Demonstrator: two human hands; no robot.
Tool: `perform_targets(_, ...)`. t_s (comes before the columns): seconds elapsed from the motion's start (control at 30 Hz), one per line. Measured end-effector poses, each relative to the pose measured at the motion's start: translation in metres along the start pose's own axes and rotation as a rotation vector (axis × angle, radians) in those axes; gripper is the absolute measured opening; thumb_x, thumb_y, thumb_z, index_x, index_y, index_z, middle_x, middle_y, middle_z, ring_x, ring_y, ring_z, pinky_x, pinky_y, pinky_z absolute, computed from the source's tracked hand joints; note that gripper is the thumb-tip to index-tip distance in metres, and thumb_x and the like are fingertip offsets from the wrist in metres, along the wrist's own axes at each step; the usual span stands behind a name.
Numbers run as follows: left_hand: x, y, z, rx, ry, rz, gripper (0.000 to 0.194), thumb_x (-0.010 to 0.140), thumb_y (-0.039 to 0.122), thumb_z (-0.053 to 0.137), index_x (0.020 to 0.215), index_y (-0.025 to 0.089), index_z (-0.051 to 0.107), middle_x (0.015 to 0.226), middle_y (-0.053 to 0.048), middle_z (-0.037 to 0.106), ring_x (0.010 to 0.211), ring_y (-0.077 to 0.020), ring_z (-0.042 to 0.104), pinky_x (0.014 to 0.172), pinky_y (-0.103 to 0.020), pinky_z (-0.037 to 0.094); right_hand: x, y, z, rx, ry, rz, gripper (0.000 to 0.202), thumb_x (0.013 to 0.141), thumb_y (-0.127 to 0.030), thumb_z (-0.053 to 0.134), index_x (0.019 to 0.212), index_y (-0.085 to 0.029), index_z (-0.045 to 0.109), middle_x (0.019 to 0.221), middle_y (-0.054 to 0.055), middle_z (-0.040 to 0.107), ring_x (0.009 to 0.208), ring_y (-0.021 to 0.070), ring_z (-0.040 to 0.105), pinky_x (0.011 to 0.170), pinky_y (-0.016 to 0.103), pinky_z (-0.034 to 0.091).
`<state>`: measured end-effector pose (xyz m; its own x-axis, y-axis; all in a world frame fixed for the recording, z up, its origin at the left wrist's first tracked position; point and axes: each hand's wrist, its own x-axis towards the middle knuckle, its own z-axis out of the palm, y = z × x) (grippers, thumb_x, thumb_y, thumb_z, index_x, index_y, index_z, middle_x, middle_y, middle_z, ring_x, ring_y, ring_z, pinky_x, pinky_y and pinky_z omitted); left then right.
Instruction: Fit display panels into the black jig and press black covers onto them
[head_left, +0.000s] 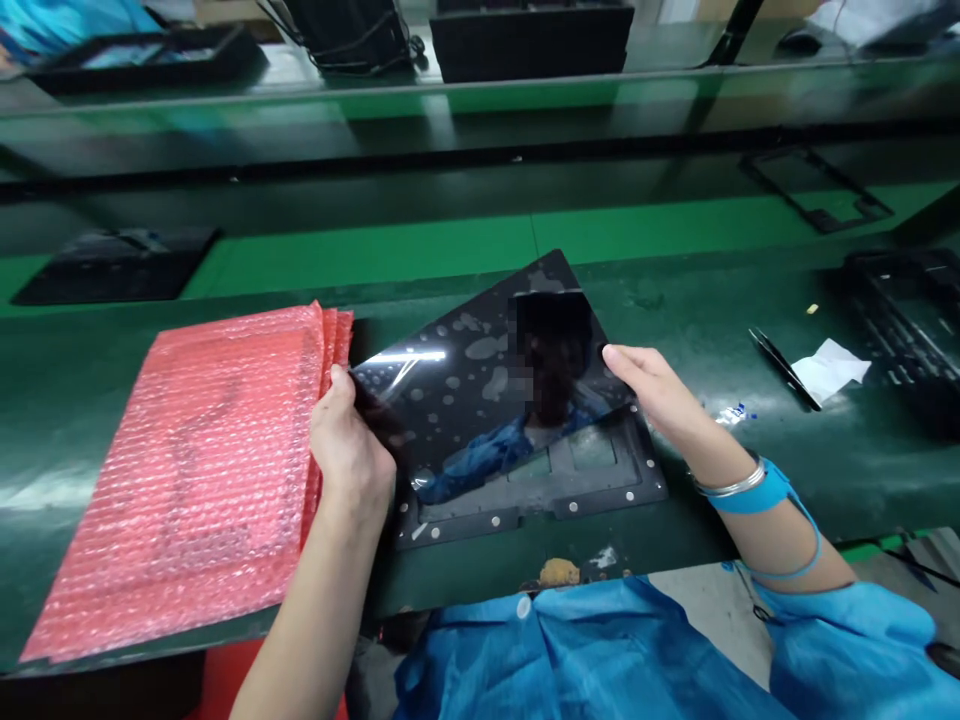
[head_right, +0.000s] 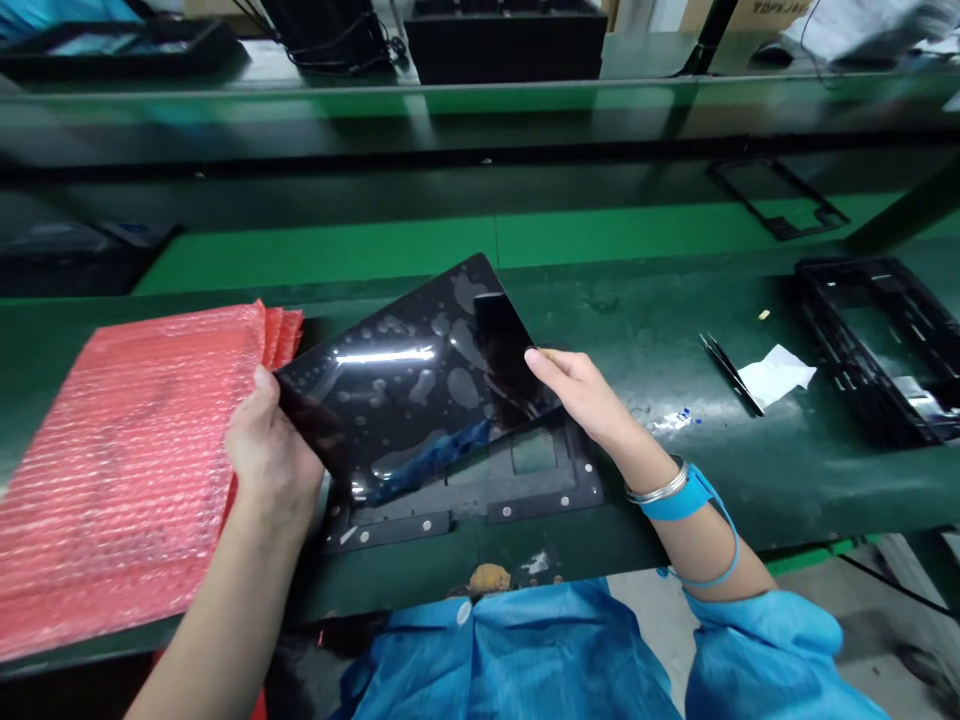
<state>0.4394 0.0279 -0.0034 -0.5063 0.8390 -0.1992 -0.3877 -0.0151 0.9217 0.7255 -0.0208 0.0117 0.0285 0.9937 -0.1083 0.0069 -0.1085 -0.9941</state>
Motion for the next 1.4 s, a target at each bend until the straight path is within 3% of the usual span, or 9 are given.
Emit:
perform_targets(0.13,-0.001,0.001,0.000,-0.035,0.038,-0.079,0.026,0.084,0.036,0.072,0.071,0.019,0.058,0.069,0.004,0.064,0.062,-0.0119,0.060,0.065,-0.025,0.054,-0.002,0.000,0.002,0.005,-0.107,0.003,0.063,0.071,-0.082,0.066,0.058,-0.021,0.055,0.056,-0.002,0.050,0.053,0.0116,0.046,0.051,0.026,0.042)
perform_targets(0.33,-0.007,-0.002,0.007,-0.067,0.046,-0.044,0.017,0.084,0.030,0.070,0.074,0.021,0.060,0.076,0.003,0.066,0.079,-0.0147,0.068,0.077,-0.025,0.057,-0.003,0.004,0.007,0.080,-0.061,-0.010,0.059,0.074,-0.077,0.068,0.059,-0.021,0.063,0.049,-0.001,0.051,0.053,0.0151,0.056,0.050,0.027,0.046)
perform_targets(0.43,-0.008,-0.001,0.008,-0.018,0.096,-0.050,0.021,0.079,0.029,0.075,0.071,0.021,0.057,0.068,0.005,0.060,0.070,-0.0138,0.064,0.071,-0.024,0.056,-0.001,0.004,0.007,0.124,-0.050,0.023,0.057,0.070,-0.076,0.072,0.059,-0.021,0.063,0.051,-0.001,0.053,0.051,0.0139,0.055,0.048,0.026,0.047)
perform_targets(0.57,-0.012,0.005,0.009,0.030,0.068,-0.066,0.028,0.076,0.034,0.078,0.070,0.021,0.054,0.063,0.006,0.057,0.062,-0.0133,0.059,0.064,-0.026,0.054,0.002,0.003,0.001,0.172,-0.024,0.052,0.051,0.063,-0.068,0.082,0.067,-0.020,0.064,0.061,-0.002,0.061,0.054,0.0114,0.057,0.048,0.023,0.047)
perform_targets(0.77,-0.014,0.005,0.006,0.028,0.071,-0.027,0.040,0.065,0.050,0.082,0.071,0.018,0.058,0.061,0.005,0.060,0.055,-0.0121,0.056,0.058,-0.025,0.048,0.005,0.009,-0.001,0.146,-0.049,0.104,0.053,0.062,-0.067,0.082,0.069,-0.019,0.062,0.058,0.002,0.064,0.050,0.0162,0.064,0.044,0.024,0.045)
perform_targets(1.0,-0.014,0.001,0.000,-0.034,-0.117,-0.009,0.049,0.056,0.057,0.086,0.073,0.017,0.065,0.072,-0.001,0.070,0.070,-0.0183,0.066,0.069,-0.028,0.051,0.005,0.014,0.001,0.170,0.058,0.057,0.054,0.059,-0.069,0.083,0.072,-0.020,0.065,0.056,0.003,0.065,0.048,0.0177,0.064,0.042,0.024,0.044)
perform_targets(1.17,-0.034,0.008,0.002,0.018,-0.437,-0.177,0.042,0.061,0.048,0.089,0.073,0.016,0.066,0.066,-0.002,0.066,0.060,-0.0179,0.064,0.053,-0.025,0.048,0.014,0.025,-0.015,0.254,0.229,0.044,0.052,0.054,-0.063,0.089,0.071,-0.020,0.066,0.062,0.004,0.067,0.052,0.0194,0.066,0.043,0.026,0.045)
perform_targets(1.3,-0.044,0.007,0.004,0.077,-0.652,-0.250,0.044,0.059,0.039,0.093,0.085,0.013,0.070,0.081,-0.009,0.072,0.064,-0.0234,0.072,0.053,-0.027,0.052,0.024,0.032,-0.025,0.262,0.248,0.030,0.053,0.050,-0.062,0.091,0.071,-0.019,0.067,0.064,0.007,0.070,0.054,0.0227,0.068,0.042,0.028,0.045)
perform_targets(1.4,-0.044,0.002,0.003,0.056,-0.669,-0.262,0.047,0.058,0.040,0.094,0.088,0.012,0.071,0.081,-0.011,0.074,0.065,-0.0264,0.075,0.053,-0.027,0.053,0.024,0.033,-0.026,0.242,0.230,0.034,0.050,0.056,-0.059,0.090,0.078,-0.018,0.070,0.067,0.008,0.072,0.056,0.0233,0.070,0.042,0.028,0.047)
